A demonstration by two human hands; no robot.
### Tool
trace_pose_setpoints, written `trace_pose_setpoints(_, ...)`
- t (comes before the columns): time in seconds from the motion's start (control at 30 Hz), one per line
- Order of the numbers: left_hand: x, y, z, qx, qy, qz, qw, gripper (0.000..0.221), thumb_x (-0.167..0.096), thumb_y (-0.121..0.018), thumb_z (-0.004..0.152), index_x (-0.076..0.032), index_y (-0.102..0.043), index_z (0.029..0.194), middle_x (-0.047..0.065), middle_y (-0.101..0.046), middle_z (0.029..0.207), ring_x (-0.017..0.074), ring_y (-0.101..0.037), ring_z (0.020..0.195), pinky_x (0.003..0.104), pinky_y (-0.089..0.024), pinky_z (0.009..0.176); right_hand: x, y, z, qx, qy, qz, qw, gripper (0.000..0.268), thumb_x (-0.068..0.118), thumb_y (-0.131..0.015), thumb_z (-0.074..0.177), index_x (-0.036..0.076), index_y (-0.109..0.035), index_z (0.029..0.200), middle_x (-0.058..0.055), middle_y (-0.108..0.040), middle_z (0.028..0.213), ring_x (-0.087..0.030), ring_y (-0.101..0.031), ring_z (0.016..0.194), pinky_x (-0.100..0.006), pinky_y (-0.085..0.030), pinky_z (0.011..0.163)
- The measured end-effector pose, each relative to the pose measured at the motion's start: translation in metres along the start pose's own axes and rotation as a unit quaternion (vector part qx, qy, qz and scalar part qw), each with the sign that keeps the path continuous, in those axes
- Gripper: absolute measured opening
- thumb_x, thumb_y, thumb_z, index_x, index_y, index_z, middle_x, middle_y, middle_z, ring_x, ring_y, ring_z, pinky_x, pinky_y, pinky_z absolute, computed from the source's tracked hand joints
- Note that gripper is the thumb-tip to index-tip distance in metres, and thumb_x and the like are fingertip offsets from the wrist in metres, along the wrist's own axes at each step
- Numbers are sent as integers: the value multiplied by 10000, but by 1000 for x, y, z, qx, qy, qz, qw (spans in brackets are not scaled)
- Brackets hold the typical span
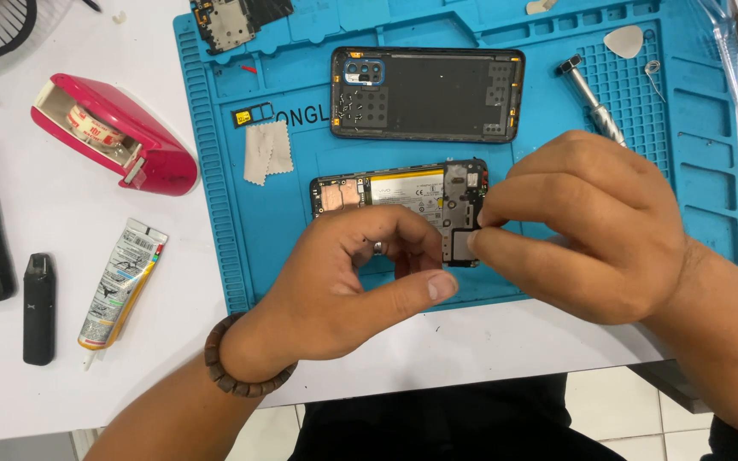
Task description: Securing the internal motherboard of a mobile phone into its chassis using a manual screwdriver.
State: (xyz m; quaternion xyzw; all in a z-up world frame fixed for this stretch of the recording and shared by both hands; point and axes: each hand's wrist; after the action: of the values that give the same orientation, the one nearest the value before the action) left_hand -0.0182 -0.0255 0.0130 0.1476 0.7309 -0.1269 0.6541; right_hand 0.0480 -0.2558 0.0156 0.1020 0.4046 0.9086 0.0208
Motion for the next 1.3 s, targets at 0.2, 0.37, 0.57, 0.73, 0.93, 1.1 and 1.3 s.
trace_pose_setpoints(0.2, 7, -2, 2, -27, -8, 32, 999, 68, -143, -714, 916, -93, -685, 880, -24, -653, 764, 97, -570, 707, 257, -507, 671, 11, -4, -3, 11, -106, 8, 994, 217, -56, -549, 976, 78, -718, 999, -188, -641, 1038, -349, -616, 833, -466, -505, 711)
trace_pose_setpoints(0.37, 7, -10, 2, -48, -91, 179, 978, 107, -152, -713, 886, -108, -636, 825, -24, -630, 714, 130, -561, 633, 281, -490, 619, 11, 5, 1, 17, -366, 318, 875, 438, 60, -695, 916, 3, -475, 1290, -159, -583, 1189, -218, -641, 988, -277, -608, 825)
trace_pose_setpoints(0.57, 11, -10, 3, -45, -189, 277, 941, 136, -177, -655, 972, -49, -610, 981, 46, -642, 843, 241, -602, 773, 386, -487, 760, 1, 13, -1, 52, -440, 262, 857, 163, -12, -724, 937, -25, -677, 1092, -113, -681, 948, -165, -686, 813, -239, -592, 738)
trace_pose_setpoints(0.73, 13, -3, 6, -58, -269, 399, 875, 225, -160, -668, 1007, 37, -628, 1108, 193, -650, 1023, 370, -586, 919, 486, -500, 822, -19, 24, -4, 88, -532, 193, 820, 140, -4, -749, 975, 7, -688, 1100, -86, -708, 846, -131, -713, 713, -216, -575, 725)
trace_pose_setpoints(0.93, 17, -4, 6, -22, -254, 509, 822, 247, -203, -784, 952, -32, -675, 1092, 172, -632, 1155, 379, -583, 1065, 530, -439, 839, -27, 20, -7, 107, -510, 181, 834, 208, -37, -779, 943, -28, -683, 1127, -120, -710, 899, -166, -718, 755, -247, -628, 753)
trace_pose_setpoints(1.1, 21, -6, 10, -27, -252, 534, 807, 185, -130, -803, 943, -52, -690, 1067, 152, -636, 1148, 359, -578, 1091, 521, -460, 851, -29, 16, -7, 197, -507, 127, 830, 142, 129, -774, 913, 151, -762, 1053, 23, -752, 890, -114, -713, 836, -272, -567, 797)
trace_pose_setpoints(1.3, 15, -12, 18, -43, -266, 541, 797, 52, -25, -700, 1022, -74, -714, 1013, 144, -659, 1095, 324, -619, 1025, 471, -475, 856, -29, 18, -6, 108, -502, 148, 845, 120, -43, -718, 991, -18, -720, 1108, -107, -698, 927, -171, -665, 822, -272, -583, 847)
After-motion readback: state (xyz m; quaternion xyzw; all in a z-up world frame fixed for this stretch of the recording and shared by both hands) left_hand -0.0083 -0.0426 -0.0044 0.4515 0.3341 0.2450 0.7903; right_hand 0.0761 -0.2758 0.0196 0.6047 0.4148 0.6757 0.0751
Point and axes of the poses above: each hand's wrist, its own z-axis towards the middle knuckle, its own y-axis out of the back of the hand, x = y × z
